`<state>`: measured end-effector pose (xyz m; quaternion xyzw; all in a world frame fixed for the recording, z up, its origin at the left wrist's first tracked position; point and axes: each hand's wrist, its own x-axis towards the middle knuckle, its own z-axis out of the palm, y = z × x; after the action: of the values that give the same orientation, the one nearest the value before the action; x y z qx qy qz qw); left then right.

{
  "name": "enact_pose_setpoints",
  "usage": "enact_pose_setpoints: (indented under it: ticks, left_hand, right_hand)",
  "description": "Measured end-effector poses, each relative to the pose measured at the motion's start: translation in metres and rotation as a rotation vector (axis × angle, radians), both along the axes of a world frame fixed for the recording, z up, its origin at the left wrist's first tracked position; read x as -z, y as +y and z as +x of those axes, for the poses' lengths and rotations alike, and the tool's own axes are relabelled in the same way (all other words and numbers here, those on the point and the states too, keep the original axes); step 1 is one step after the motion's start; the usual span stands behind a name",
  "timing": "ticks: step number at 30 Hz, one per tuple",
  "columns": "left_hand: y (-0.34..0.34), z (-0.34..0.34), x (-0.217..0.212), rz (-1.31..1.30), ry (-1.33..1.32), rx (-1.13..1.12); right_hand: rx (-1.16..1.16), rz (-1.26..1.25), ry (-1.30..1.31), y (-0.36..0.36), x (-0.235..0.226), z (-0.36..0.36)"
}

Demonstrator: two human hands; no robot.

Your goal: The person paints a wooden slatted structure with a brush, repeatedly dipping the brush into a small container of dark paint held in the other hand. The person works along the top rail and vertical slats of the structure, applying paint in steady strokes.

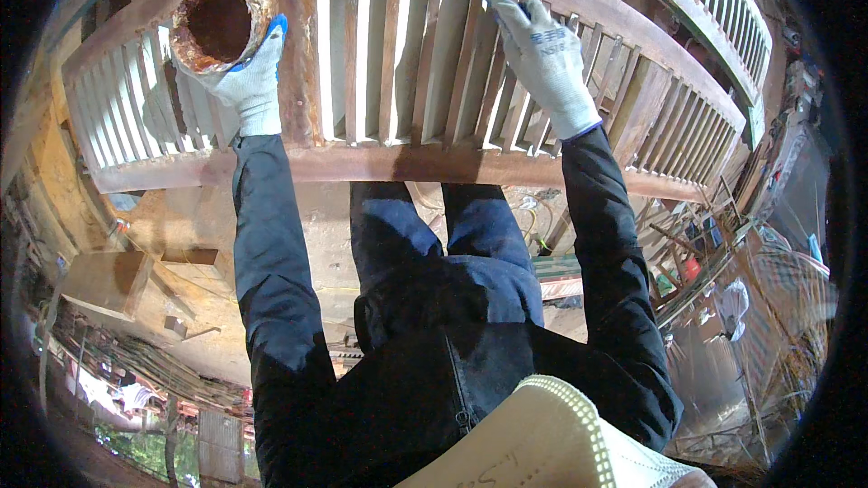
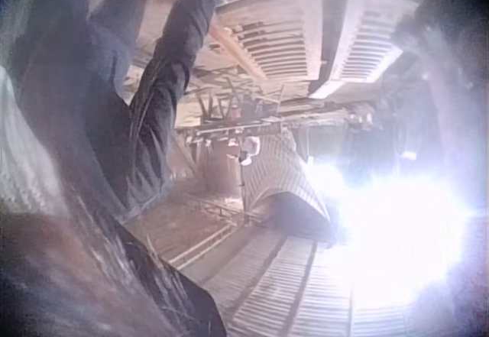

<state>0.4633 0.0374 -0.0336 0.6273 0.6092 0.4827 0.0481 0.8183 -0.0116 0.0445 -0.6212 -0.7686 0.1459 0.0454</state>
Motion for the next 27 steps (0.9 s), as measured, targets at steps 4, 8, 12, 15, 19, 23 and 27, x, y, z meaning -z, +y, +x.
enact_pose_setpoints:
  ticks: [4,8,12,15,19,23,27]
  left_hand:
    - [-0.004,-0.016,0.016,-0.082,-0.193,0.023]
    - [-0.004,0.003,-0.001,-0.118,-0.563,0.099]
    - [-0.003,0.003,0.001,-0.063,-0.217,0.034]
    - [-0.005,-0.009,0.014,-0.111,-0.284,0.031]
    - [-0.005,0.002,0.003,-0.069,-0.311,0.047]
    - [-0.003,-0.003,0.009,-0.082,-0.132,0.016]
    - [-0.002,0.0,0.004,-0.058,-0.186,0.024]
  right_hand:
    - [-0.033,-0.026,0.022,-0.014,-0.007,-0.005]
    - [0.078,0.064,0.12,-0.009,0.002,0.001]
    - [0.098,0.043,-0.023,-0.008,-0.005,-0.018]
    - [0.091,-0.015,-0.036,-0.017,-0.011,-0.022]
    - [0.128,0.02,0.077,-0.011,-0.016,-0.018]
    - [0.136,-0.012,0.041,-0.003,-0.003,-0.025]
    - [0.141,-0.112,0.064,-0.014,-0.012,-0.03]
